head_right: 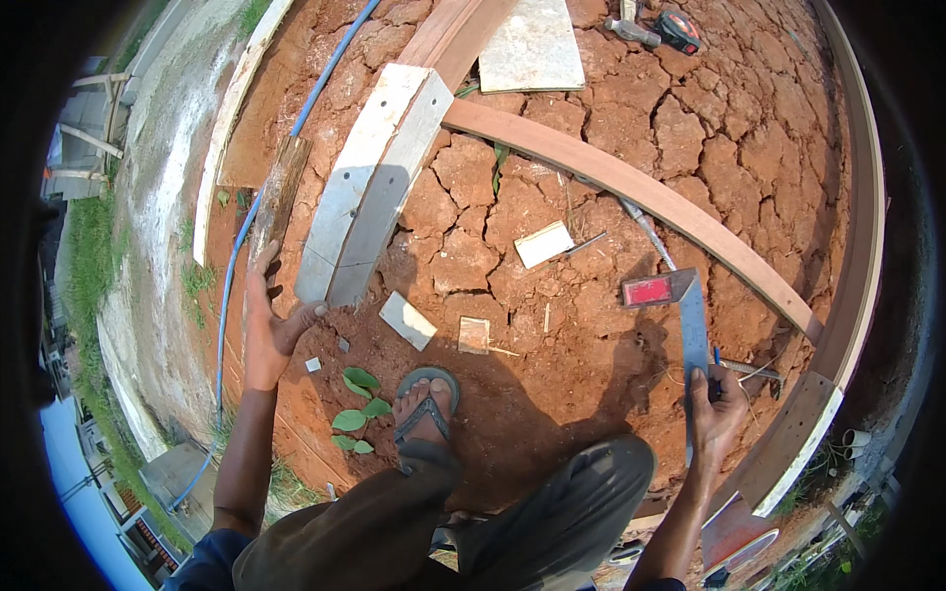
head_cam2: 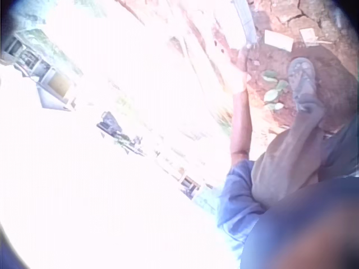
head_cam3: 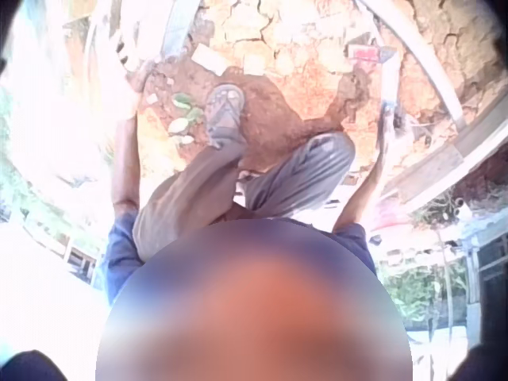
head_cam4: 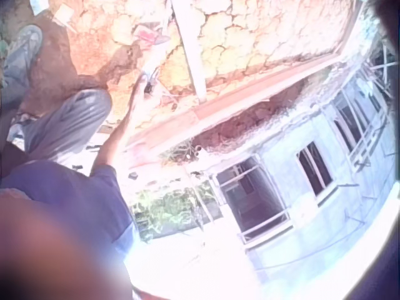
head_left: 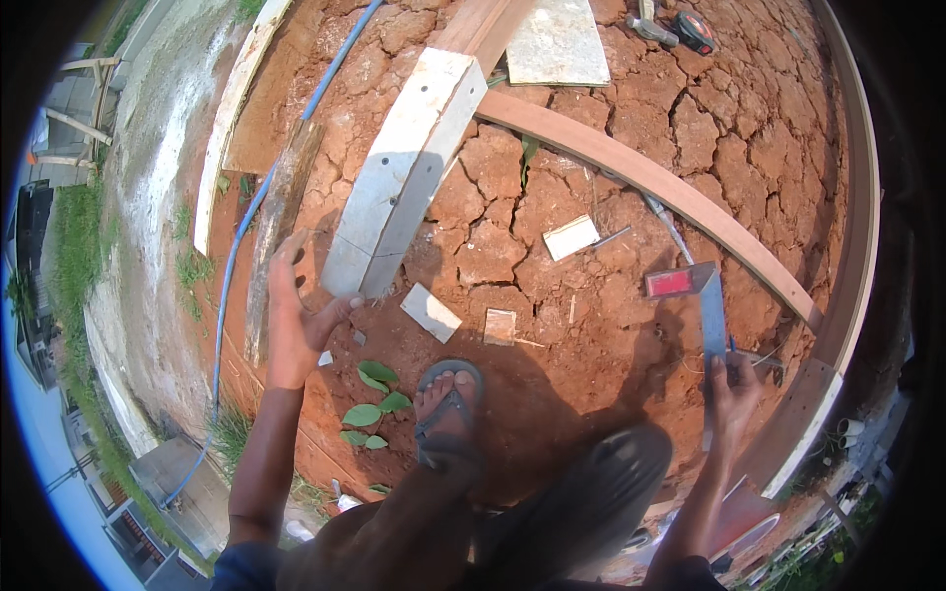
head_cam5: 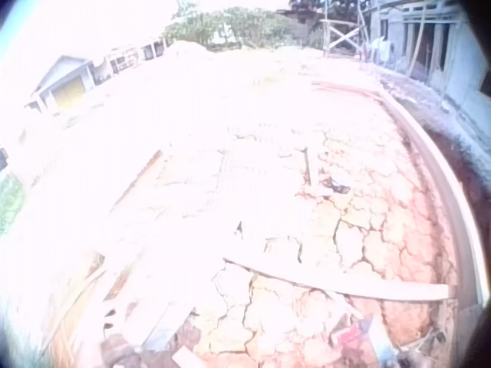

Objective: The person measures a wooden plank with a tape measure, marks it with a pencil using a try square, and then cuts the plank with a hand saw. The cut piece is separated and set aside.

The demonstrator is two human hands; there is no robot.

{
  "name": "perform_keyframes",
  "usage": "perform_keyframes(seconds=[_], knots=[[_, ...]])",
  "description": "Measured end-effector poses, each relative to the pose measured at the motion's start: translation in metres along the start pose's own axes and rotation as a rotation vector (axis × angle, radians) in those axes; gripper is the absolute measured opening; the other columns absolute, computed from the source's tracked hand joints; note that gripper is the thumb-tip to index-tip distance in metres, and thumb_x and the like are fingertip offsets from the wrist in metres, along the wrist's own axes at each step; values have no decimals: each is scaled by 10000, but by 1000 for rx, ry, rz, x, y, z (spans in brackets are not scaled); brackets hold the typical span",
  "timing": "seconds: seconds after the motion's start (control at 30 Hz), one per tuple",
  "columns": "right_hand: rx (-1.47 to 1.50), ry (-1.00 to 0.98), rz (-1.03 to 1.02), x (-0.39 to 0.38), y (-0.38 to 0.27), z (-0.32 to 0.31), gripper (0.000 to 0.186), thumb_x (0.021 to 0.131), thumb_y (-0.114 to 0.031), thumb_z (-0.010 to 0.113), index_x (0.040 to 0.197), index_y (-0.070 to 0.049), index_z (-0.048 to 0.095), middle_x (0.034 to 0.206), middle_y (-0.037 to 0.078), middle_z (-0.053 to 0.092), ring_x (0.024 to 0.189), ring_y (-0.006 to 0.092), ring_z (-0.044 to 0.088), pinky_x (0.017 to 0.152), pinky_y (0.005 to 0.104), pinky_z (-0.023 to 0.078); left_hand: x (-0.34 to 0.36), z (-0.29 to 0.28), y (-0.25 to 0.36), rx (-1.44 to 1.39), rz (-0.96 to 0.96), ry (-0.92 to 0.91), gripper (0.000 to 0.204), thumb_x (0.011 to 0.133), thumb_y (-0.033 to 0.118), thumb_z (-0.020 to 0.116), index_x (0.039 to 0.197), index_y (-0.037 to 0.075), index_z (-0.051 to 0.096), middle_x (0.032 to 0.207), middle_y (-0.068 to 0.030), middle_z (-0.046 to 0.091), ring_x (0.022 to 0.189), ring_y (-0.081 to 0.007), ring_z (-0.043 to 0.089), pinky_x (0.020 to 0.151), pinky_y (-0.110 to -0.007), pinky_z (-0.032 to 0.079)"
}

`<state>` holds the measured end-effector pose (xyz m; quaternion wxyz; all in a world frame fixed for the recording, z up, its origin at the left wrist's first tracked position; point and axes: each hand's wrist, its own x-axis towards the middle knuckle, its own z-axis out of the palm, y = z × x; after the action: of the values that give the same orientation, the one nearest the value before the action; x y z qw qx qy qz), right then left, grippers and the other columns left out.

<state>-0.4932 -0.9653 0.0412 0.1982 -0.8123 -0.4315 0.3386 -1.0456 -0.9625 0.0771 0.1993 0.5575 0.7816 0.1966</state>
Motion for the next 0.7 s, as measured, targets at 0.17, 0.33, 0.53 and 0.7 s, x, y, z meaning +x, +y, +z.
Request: perform_keyframes(seconds=[0.17, 0.33, 0.53, 0.7], knots=[[-390, 339, -465, 40, 35, -27, 356, 985, -251, 699, 1185, 44, 699, 1050, 180, 731, 963, 319, 708, 832, 444, 544, 12, 12, 10, 137, 78, -75, 968, 742, 273, 906, 1543, 55, 409, 1533, -183, 463, 1435, -355, 430, 1196, -458, 342], [-300, 264, -210, 64, 32, -26, 342, 972, -251, 686, 1174, 23, 715, 1075, 210, 734, 927, 303, 733, 809, 397, 564, 14, 33, 13, 71, 70, -123, 785, 923, 298, 751, 1561, 34, 380, 1570, -188, 412, 1475, -345, 369, 1227, -448, 276], [-410, 212, -264, 26, 38, -39, 598, 962, -284, 714, 1494, -104, 510, 1585, 226, 409, 1385, 429, 495, 1091, 492, 482, 10, 45, 20, 12, 145, -81, 665, 1026, 289, 619, 1568, 4, 360, 1575, -208, 405, 1469, -342, 377, 1213, -457, 286], [-146, 361, -148, -106, 134, -30, 562, 933, -177, 726, 1439, -76, 505, 1448, 193, 488, 1320, 410, 529, 1050, 483, 501, 5, 38, 31, 300, 287, -17, 626, 1040, 309, 596, 1551, 8, 395, 1473, -216, 502, 1359, -362, 478, 1117, -463, 386]])
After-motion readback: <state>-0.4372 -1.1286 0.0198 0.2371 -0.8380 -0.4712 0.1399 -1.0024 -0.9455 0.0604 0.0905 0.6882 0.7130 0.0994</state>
